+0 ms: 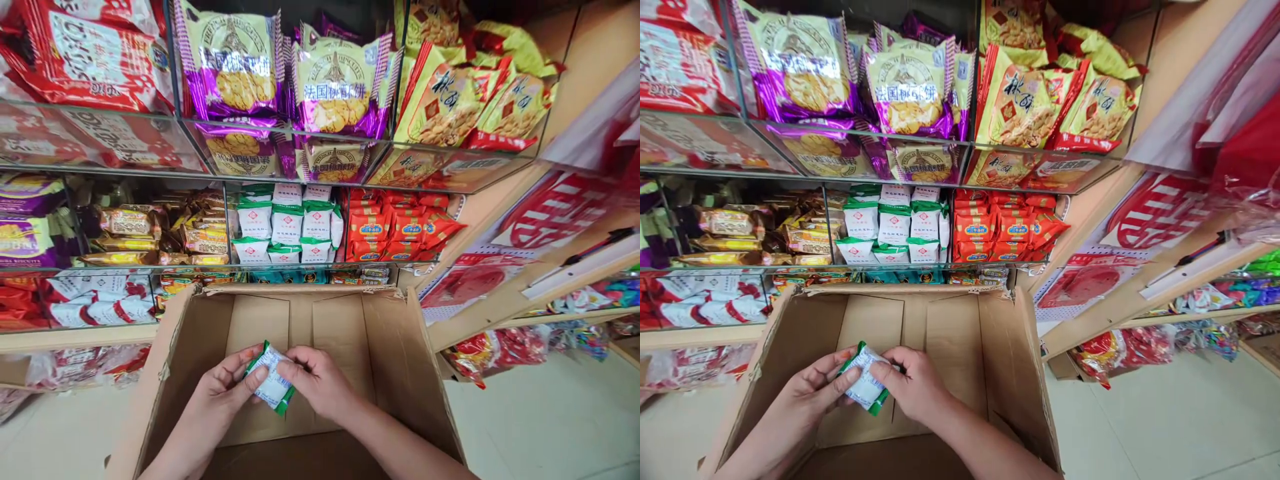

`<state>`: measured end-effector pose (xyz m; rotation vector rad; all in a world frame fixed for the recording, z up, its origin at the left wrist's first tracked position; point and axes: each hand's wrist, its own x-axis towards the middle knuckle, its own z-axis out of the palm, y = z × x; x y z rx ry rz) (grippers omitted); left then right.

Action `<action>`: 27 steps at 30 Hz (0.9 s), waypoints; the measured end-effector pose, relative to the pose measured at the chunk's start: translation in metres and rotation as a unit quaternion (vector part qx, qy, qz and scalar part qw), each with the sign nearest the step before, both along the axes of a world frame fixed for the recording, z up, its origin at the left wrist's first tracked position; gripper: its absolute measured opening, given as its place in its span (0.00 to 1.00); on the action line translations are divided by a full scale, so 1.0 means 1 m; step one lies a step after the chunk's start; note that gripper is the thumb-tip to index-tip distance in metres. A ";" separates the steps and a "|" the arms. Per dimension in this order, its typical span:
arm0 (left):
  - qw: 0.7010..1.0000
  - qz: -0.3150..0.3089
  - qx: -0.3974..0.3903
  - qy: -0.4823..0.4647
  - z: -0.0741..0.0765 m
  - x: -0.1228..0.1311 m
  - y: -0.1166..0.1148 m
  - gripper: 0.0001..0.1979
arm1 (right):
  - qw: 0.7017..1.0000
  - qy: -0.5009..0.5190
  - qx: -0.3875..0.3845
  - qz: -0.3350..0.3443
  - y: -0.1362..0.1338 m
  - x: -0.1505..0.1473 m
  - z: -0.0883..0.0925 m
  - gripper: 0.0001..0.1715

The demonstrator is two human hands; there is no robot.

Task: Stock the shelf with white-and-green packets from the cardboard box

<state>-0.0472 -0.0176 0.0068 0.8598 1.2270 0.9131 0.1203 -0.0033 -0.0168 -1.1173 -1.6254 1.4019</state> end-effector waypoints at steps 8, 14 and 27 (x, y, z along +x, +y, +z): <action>0.999 0.034 -0.010 -0.033 -0.003 0.008 -0.002 0.13 | 0.995 -0.078 0.048 0.029 -0.002 0.004 0.005 0.19; 0.978 0.045 -0.104 -0.175 0.014 0.017 0.005 0.19 | 0.955 -0.163 0.248 -0.016 0.002 0.012 0.024 0.15; 0.994 0.024 0.052 -0.098 0.015 0.035 -0.008 0.38 | 0.978 0.149 -0.107 -0.096 0.001 0.013 0.019 0.15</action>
